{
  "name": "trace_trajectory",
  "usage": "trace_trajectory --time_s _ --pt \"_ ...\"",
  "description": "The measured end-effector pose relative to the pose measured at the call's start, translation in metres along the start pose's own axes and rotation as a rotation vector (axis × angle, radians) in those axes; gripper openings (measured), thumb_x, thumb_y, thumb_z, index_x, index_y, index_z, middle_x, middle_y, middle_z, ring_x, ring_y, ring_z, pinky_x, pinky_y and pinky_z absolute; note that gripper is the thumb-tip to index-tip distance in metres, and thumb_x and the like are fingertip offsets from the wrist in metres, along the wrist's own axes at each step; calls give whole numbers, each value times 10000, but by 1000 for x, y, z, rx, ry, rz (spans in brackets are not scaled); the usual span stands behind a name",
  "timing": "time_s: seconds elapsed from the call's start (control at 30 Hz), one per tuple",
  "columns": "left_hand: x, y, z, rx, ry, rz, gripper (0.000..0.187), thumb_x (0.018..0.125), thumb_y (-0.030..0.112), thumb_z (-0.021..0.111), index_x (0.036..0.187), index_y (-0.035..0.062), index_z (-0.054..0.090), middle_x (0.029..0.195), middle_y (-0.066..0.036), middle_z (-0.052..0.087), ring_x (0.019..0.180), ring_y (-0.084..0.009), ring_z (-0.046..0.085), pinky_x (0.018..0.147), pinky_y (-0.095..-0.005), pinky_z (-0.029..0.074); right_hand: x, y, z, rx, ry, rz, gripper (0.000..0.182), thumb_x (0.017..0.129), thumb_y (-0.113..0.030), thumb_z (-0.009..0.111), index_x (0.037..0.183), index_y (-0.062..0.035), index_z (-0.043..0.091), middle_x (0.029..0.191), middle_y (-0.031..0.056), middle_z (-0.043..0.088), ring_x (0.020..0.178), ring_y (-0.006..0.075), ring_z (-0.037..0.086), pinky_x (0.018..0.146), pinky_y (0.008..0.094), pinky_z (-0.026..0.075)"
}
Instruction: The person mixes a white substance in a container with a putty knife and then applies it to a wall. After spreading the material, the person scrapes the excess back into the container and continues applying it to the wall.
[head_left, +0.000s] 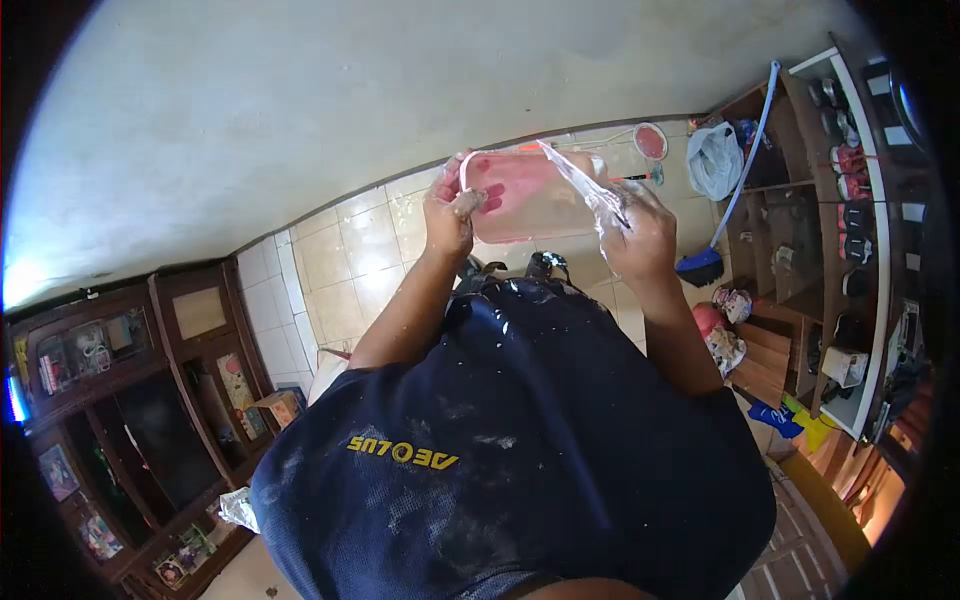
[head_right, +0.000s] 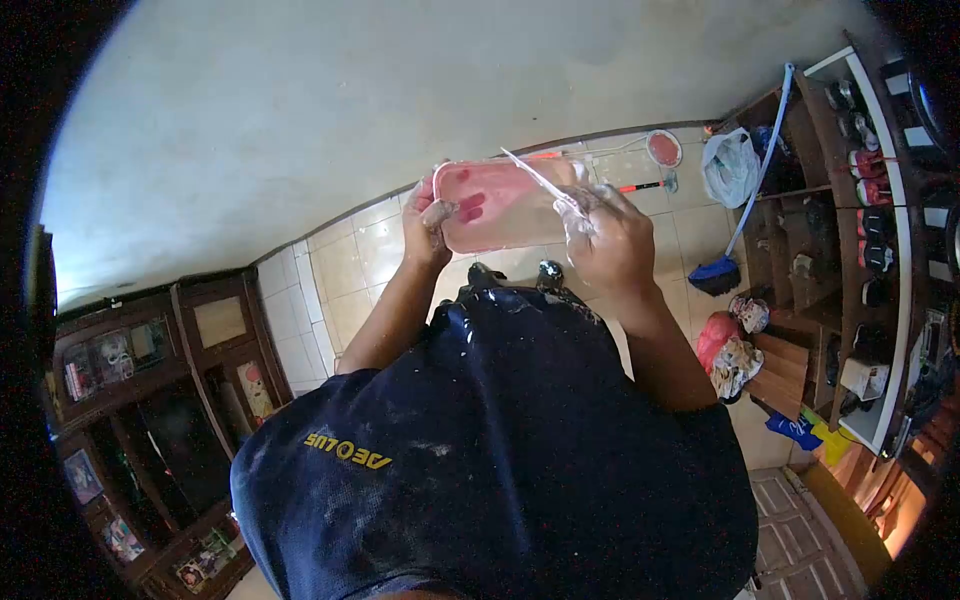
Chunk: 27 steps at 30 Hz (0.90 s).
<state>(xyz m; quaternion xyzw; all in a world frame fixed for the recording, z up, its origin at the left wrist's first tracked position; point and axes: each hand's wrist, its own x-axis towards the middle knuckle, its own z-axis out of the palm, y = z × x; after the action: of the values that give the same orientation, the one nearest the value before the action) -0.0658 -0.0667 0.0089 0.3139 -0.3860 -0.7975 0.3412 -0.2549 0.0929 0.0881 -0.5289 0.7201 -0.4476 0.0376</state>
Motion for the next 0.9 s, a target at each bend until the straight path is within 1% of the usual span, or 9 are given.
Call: trace_trajectory --time_s 0.17,0.23,0.4,0.5,0.57,0.63,0.7,0.83,0.9 --pt "-1 -1 2 -64 -10 -26 577 737 -45 536 1306 32 479 1177 -117 591 922 -303 657 747 -367 563 -11 17 29 -93 -79 -75 159 803 -127 654 871 16 668 851 176 653 724 341 640 656 417 519" --pt "-2 -1 3 54 46 -8 567 737 -42 531 1297 34 489 1182 -119 589 922 -298 657 750 -366 562 -14 14 30 -31 -196 -15 169 816 -147 647 870 11 668 852 169 655 730 342 641 662 417 520" --pt "0 -9 -17 -24 -35 -28 581 745 -40 514 1321 28 477 1192 -122 583 917 -293 658 760 -370 562 -17 3 28 90 -201 -86 160 816 -136 633 882 6 667 864 177 650 759 357 638 680 412 520" --pt "0 -7 -12 -22 -45 -21 597 751 -43 507 1341 24 454 1197 -122 574 916 -299 656 756 -370 563 -19 14 38 -74 -226 3 164 822 -135 621 891 5 672 878 174 652 773 350 636 695 408 520" --pt "1 -7 -11 80 -5 23 581 744 -49 504 1319 28 468 1201 -122 572 928 -299 650 766 -365 560 -15 14 33 -89 -184 11 162 815 -131 611 897 -8 676 887 163 654 783 341 635 696 406 519" --pt "1 -6 -14 53 -8 22 587 740 -54 508 1320 28 468 1199 -119 572 933 -287 645 769 -362 559 -10 11 24 -112 -59 -89 154 799 -119 609 901 -28 680 885 144 656 787 329 636 698 403 520" --pt "1 -5 -18 -30 -6 -24 605 744 -56 516 1339 30 454 1193 -123 575 927 -275 644 764 -359 560 -8 8 25 -98 -74 -54 148 784 -110 609 893 -44 684 880 130 658 792 320 638 709 403 521" --pt "1 -5 -19 38 0 6 593 751 -45 523 1336 26 463 1171 -132 588 924 -253 640 771 -353 560 -16 18 51 -92 -204 -114 150 778 -128 639 893 -43 683 886 119 654 767 305 637 674 392 519" --pt "1 -4 -20 55 20 12 587 753 -40 524 1334 25 467 1179 -133 587 913 -246 642 770 -349 559 -18 9 53 -26 -269 -35 141 798 -135 639 892 -36 676 874 119 650 744 300 636 656 389 515"
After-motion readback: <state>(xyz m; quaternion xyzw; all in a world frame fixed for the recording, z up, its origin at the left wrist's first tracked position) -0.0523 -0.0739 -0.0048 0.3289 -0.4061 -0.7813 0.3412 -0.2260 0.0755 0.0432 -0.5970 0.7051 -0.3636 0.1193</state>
